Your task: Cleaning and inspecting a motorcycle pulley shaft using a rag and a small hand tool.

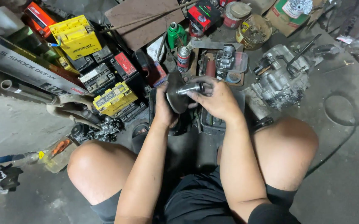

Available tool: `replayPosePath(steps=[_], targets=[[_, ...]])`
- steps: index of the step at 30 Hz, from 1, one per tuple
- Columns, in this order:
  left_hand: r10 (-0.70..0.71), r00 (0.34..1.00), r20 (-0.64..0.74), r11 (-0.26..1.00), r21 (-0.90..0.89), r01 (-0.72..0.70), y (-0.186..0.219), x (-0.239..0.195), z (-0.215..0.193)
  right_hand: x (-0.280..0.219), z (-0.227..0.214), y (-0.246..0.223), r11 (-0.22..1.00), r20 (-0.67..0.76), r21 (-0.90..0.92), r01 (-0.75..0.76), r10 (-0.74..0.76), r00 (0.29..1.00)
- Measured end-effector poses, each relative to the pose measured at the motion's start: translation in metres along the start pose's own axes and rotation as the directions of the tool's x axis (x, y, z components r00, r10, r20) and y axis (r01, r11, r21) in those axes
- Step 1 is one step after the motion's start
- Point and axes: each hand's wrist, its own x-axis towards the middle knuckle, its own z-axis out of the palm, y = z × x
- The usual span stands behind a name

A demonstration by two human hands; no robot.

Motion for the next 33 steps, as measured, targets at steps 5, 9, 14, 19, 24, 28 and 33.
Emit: replayPosePath(steps=[5, 9, 14, 19, 24, 28, 33], targets=[[-0.07, 0.998, -0.01, 0.997, -0.02, 0.069, -0.029, 0.001, 0.02, 0.008, -0.031, 0.028, 0.994, -0.035, -0.099, -0.052, 0.049, 0.998], [-0.024, 0.98, -0.199, 0.854, 0.505, 0.124, -0.024, -0.015, 0.073, 0.0, -0.059, 0.026, 0.925, -0.114, -0.367, -0.095, 0.057, 0.992], [0.26, 0.963, -0.071, 0.437, 0.898, -0.052, -0.068, 0.029, 0.012, -0.015, -0.085, 0.045, 0.788, -0.246, -0.55, -0.278, 0.165, 0.955], [0.007, 0.969, -0.246, -0.003, 0.969, 0.246, -0.107, 0.041, 0.002, -0.01, -0.098, 0.074, 0.741, -0.334, -0.54, -0.399, 0.247, 0.91], [-0.037, 0.969, -0.246, -0.159, 0.958, 0.237, -0.157, 0.062, -0.014, -0.01, -0.102, 0.08, 0.751, -0.36, -0.509, -0.421, 0.258, 0.896], [-0.079, 0.954, -0.288, -0.151, 0.95, 0.275, -0.153, 0.064, -0.001, -0.011, -0.107, 0.09, 0.742, -0.373, -0.501, -0.446, 0.279, 0.885], [-0.078, 0.952, -0.295, -0.105, 0.952, 0.286, -0.167, 0.076, -0.011, -0.011, -0.11, 0.096, 0.731, -0.369, -0.5, -0.465, 0.306, 0.877]])
